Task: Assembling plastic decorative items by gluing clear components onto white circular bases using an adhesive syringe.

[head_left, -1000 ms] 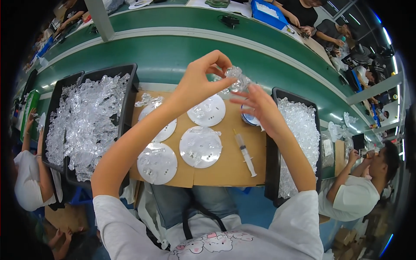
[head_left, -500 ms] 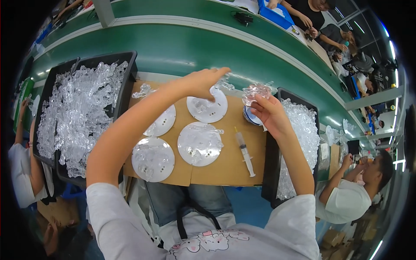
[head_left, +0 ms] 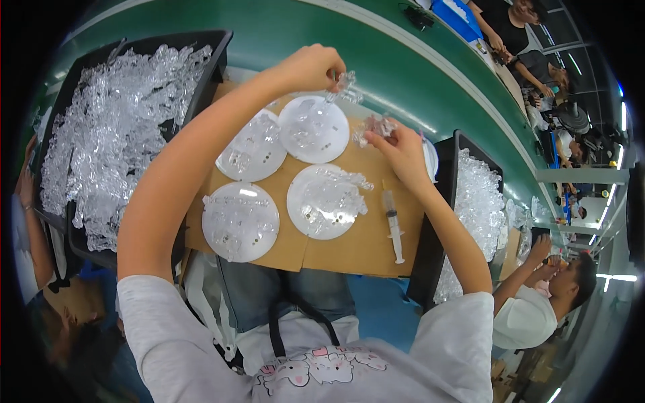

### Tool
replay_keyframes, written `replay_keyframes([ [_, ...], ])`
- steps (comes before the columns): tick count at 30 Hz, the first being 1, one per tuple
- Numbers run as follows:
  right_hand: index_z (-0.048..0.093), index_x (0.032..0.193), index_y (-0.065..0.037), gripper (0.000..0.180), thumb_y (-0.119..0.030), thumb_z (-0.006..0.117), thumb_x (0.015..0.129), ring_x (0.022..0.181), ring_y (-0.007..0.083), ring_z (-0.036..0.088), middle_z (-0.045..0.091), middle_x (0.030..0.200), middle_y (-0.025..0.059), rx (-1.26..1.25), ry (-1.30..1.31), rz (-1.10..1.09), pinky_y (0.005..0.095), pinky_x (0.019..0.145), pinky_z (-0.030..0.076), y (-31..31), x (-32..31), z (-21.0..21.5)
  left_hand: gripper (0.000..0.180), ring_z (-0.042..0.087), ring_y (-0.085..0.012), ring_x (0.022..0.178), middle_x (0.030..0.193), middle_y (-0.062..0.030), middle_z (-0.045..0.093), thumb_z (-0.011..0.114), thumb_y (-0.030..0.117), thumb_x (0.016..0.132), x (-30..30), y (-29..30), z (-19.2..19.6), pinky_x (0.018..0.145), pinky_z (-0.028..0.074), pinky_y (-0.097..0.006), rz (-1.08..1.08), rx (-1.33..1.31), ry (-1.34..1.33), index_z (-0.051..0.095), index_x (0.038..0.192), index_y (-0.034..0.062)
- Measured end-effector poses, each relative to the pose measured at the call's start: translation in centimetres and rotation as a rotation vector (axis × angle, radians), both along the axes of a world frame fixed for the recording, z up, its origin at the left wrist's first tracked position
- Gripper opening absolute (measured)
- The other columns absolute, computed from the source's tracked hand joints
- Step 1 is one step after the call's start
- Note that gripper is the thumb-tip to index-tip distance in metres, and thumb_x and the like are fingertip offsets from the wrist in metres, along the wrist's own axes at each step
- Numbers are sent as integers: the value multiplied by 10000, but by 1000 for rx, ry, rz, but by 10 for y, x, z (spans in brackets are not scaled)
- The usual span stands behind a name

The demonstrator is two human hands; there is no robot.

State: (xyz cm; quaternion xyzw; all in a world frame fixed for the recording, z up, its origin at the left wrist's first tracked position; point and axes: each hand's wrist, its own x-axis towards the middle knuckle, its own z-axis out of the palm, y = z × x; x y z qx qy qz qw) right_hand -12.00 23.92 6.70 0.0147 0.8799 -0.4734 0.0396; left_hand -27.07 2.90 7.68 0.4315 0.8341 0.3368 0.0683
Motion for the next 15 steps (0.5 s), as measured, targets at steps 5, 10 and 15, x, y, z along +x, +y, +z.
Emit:
replay_keyframes([
  [5, 606, 1108, 29, 285, -121, 668, 873, 896, 77, 589, 664, 991, 43, 24, 27, 50, 236, 796, 464, -9, -27, -22, 107, 656, -161, 612, 669, -73, 671, 699, 119, 737, 1, -5, -1, 589, 495, -308, 50, 32, -156, 686, 830, 68],
  [10, 639, 1074, 12, 270, -179, 665, 885, 875, 90, 615, 673, 991, 47, -149, -64, 92, 229, 810, 477, 4, -51, -39, 105, 665, -179, 575, 660, -98, 662, 706, 83, 706, -11, 14, -23, 564, 523, -307, 113, 131, -154, 674, 791, 33],
  [15, 645, 1031, 29, 271, -200, 664, 887, 853, 101, 635, 678, 952, 60, -63, -145, 56, 226, 798, 492, -4, -54, -34, 76, 668, -194, 565, 673, -105, 666, 670, 36, 700, -11, 20, -17, 521, 526, -302, 59, -26, -107, 685, 774, 29],
])
